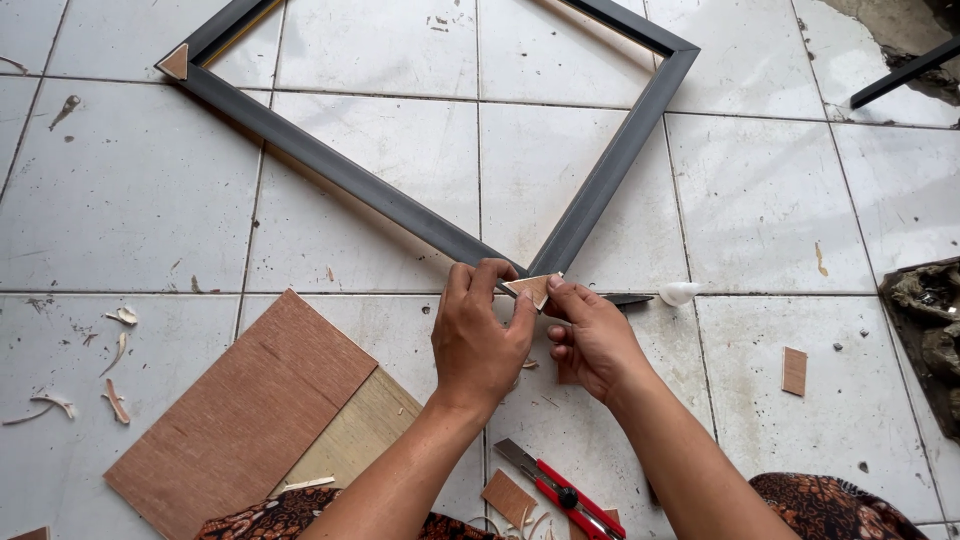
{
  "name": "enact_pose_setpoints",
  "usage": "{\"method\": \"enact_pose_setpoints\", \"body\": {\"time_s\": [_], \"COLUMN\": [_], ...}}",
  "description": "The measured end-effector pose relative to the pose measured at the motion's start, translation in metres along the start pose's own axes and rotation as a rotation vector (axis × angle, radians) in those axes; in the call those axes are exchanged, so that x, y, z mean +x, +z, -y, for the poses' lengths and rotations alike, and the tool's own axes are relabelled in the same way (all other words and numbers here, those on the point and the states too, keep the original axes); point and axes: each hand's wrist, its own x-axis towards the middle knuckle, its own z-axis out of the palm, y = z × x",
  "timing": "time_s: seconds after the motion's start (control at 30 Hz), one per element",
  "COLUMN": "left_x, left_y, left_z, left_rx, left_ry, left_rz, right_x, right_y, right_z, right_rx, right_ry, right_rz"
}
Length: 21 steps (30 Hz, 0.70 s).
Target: Reinforcing the corners of a picture frame by cutting and gluing small wooden triangles.
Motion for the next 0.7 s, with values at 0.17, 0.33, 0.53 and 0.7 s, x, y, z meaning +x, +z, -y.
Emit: {"method": "enact_pose_setpoints", "body": {"time_s": [0.17, 0.33, 0.53, 0.7], "left_x": [-0.002, 0.002, 0.006, 0.013], "left_y": [0.009, 0.006, 0.017, 0.005], "left_z": [-0.003, -0.004, 0.02, 0.015], "left_rx": [-0.499, -0.787, -0.711, -0.762], "left_ry": [-0.535, -0.71, -0.558, -0.514], "left_rz": [-0.13, 0.161, 0.261, 0.26], "right_x": [0.007, 0.008, -0.01, -0.005], "right_y": [-0.002, 0.0, 0.009, -0.001], "right_z": [-0.005, -0.013, -0.01, -0.008], "right_rx": [0.033, -0.007, -0.041, -0.205], "right_ry": [-0.045, -0.111, -0.136, -0.216], "right_rz": [0.02, 0.009, -0.009, -0.007]}}
